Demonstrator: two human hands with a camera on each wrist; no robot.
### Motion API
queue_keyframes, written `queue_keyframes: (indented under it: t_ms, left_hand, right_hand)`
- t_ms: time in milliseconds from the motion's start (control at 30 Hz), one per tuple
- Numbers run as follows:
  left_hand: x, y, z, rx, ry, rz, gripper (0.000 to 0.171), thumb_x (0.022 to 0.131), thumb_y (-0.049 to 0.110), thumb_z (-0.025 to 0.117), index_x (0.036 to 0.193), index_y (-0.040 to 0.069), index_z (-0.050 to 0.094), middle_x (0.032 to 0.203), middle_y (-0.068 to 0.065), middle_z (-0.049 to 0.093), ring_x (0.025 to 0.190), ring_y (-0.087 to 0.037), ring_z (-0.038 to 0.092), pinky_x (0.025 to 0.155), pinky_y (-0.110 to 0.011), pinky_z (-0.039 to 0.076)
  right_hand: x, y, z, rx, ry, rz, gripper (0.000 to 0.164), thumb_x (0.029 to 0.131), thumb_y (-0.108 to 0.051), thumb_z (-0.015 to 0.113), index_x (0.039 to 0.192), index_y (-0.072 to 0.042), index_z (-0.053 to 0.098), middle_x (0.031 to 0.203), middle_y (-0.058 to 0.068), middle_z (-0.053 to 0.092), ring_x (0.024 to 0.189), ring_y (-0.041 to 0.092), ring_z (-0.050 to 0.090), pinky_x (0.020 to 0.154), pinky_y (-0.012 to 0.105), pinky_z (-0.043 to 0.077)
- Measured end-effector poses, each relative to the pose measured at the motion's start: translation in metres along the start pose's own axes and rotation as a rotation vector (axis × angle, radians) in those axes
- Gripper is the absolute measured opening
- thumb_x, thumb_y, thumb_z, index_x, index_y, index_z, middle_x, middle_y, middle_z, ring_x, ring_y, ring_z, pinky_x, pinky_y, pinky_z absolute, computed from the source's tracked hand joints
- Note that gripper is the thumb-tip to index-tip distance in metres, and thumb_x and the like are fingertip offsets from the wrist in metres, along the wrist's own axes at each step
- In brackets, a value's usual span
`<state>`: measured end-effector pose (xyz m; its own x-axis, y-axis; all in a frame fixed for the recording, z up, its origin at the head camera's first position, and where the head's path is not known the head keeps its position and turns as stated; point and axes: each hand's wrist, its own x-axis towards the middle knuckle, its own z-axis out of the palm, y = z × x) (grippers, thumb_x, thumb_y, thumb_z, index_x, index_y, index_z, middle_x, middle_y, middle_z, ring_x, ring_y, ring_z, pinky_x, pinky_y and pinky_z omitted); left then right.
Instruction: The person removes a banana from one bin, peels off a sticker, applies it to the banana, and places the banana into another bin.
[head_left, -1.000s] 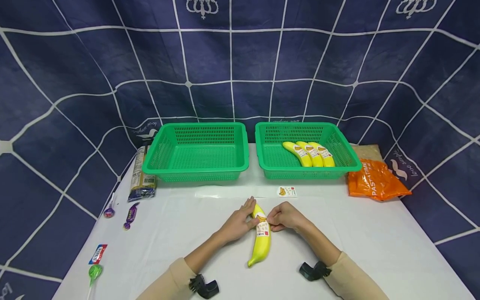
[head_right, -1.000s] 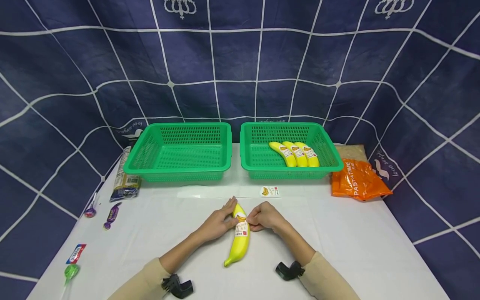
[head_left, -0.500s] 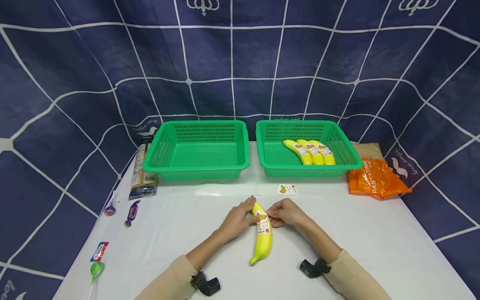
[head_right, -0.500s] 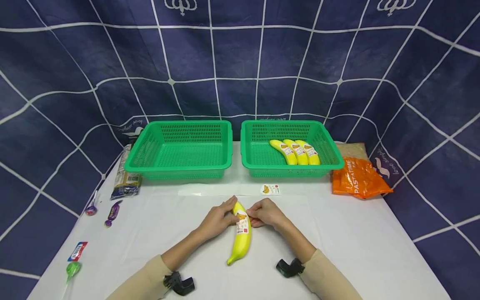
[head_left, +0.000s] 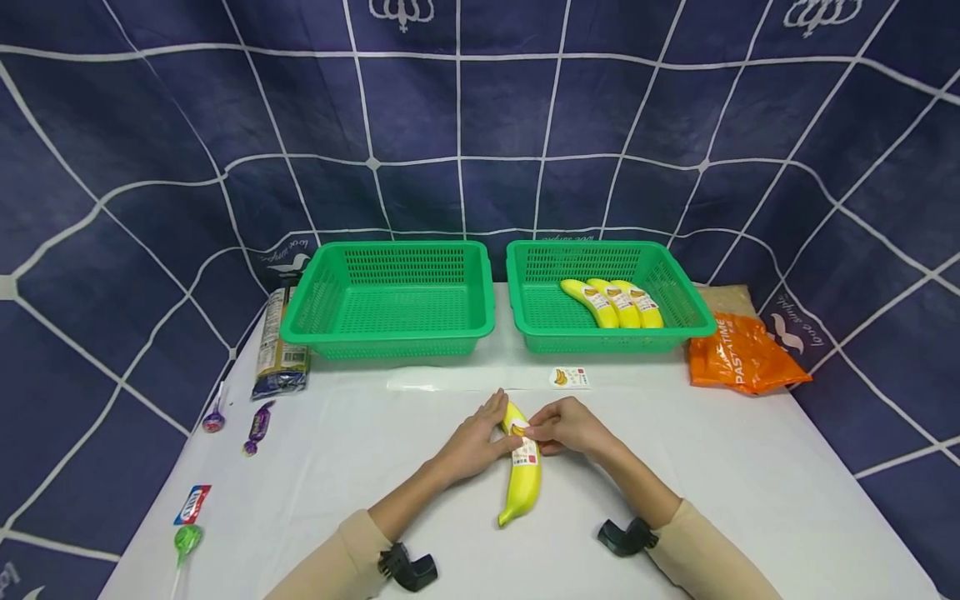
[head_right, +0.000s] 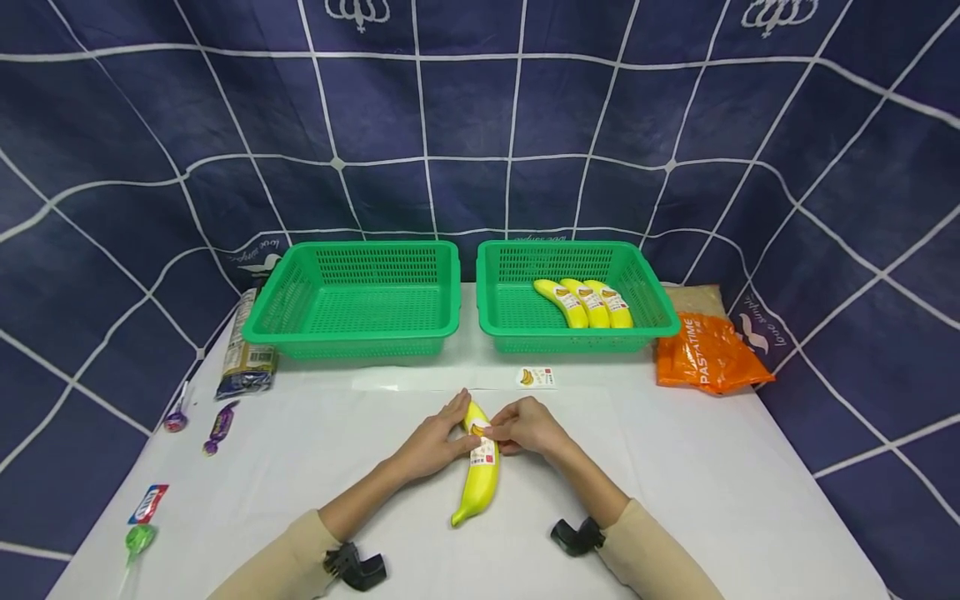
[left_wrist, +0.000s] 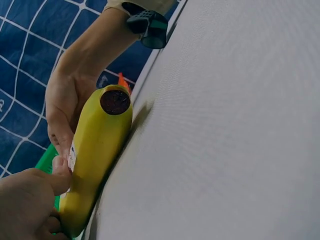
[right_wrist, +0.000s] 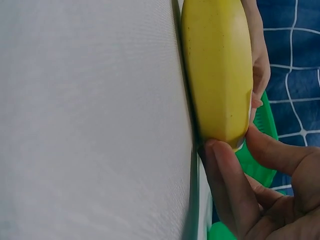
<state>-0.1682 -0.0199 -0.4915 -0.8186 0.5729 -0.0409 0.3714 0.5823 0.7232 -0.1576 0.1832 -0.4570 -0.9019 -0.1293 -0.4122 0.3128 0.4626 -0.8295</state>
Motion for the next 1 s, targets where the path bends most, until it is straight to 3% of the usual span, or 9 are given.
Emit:
queue_keyframes:
  t_ms: [433,767,867,1000]
  left_hand:
    - [0.002,-0.008,-0.001,-0.003,0.017,0.037,0.074,0.095,0.037,0.059,0.152,0.002,0.028,0.162,-0.011,0.02,0.15,-0.03,0.022,0.119,-0.056,0.025]
    - [0.002,-0.008,-0.001,0.013,0.021,0.034,0.077,0.094,0.042,0.058,0.152,0.002,0.027,0.162,-0.011,0.02,0.15,-0.031,0.022,0.117,-0.059,0.026]
    - [0.001,-0.007,0.0,0.039,0.032,0.037,0.077,0.094,0.042,0.058,0.152,0.002,0.028,0.162,-0.012,0.021,0.15,-0.03,0.022,0.118,-0.057,0.025]
    - [0.001,-0.005,0.0,0.08,0.045,0.039,0.077,0.094,0.044,0.057,0.151,0.001,0.029,0.161,-0.012,0.022,0.15,-0.028,0.022,0.12,-0.052,0.024]
  right_hand:
    - [0.002,0.001,-0.002,0.028,0.002,0.029,0.025,0.084,-0.013,0.075,0.103,0.004,0.071,0.082,0.01,0.074,0.065,0.013,0.07,0.063,0.029,0.061]
    - [0.001,0.0,-0.002,0.008,0.02,0.012,0.025,0.085,-0.014,0.075,0.103,0.003,0.071,0.083,0.009,0.074,0.067,0.013,0.07,0.064,0.031,0.061]
    - [-0.003,-0.003,0.001,-0.067,0.069,-0.009,0.023,0.085,-0.015,0.075,0.101,0.001,0.073,0.082,0.007,0.073,0.068,0.012,0.069,0.063,0.029,0.061]
    - [-0.015,-0.009,0.008,-0.284,0.185,-0.095,0.025,0.082,-0.02,0.078,0.098,-0.001,0.074,0.08,0.003,0.072,0.067,0.01,0.064,0.06,0.026,0.056]
